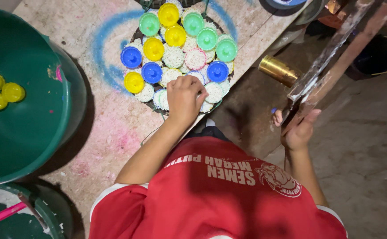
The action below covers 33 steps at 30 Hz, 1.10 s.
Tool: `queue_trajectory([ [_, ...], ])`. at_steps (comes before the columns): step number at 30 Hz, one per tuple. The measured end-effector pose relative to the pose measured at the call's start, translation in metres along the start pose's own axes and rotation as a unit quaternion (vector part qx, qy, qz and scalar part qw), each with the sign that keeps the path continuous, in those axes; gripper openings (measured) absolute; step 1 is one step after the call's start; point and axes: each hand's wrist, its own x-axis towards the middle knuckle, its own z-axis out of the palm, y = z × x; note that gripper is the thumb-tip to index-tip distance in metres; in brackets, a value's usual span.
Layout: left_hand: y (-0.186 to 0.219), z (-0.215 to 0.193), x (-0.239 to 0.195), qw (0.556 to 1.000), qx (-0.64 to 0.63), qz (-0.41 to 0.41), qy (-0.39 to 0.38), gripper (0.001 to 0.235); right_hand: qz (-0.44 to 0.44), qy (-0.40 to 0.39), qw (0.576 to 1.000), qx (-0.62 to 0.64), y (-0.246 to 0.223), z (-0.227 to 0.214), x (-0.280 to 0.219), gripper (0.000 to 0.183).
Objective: The person repeatedly scoops a white paste from a green basin using a pink spatula and fills small colorful plastic caps arranged in a woven basket. The person uses a wooden tool to press and smooth the paste into each cap, then returns to the basin to collect more paste and continues the cycle.
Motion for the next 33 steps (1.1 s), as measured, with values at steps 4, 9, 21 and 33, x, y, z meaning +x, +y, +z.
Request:
queue_trajectory([
  [4,-0.002,0.004,-0.012,0.999,0.027,0.028,0.026,0.026,-0.009,0.008,1.0,-0.001,0.008,-0.009,0.006,0.077],
  [9,0.01,-0.014,-0.013,0.998,0.05,0.044,0.007,0.04,-0.002,-0.029,1.0,-0.005,0.009,-0.004,0.024,0.084],
  [21,0.106,-0.198,-0.037,0.955,-0.078,0.063,-0.278,0.023,-0.461,-0.515,0.578,-0.434,-0.122,0.213,0.035,0.058],
  [33,0.101,-0.326,-0.222,0.951,-0.112,-0.142,-0.251,0.012,-0.094,-0.934,0.289,-0.189,-0.101,0.412,-0.045,0.041],
])
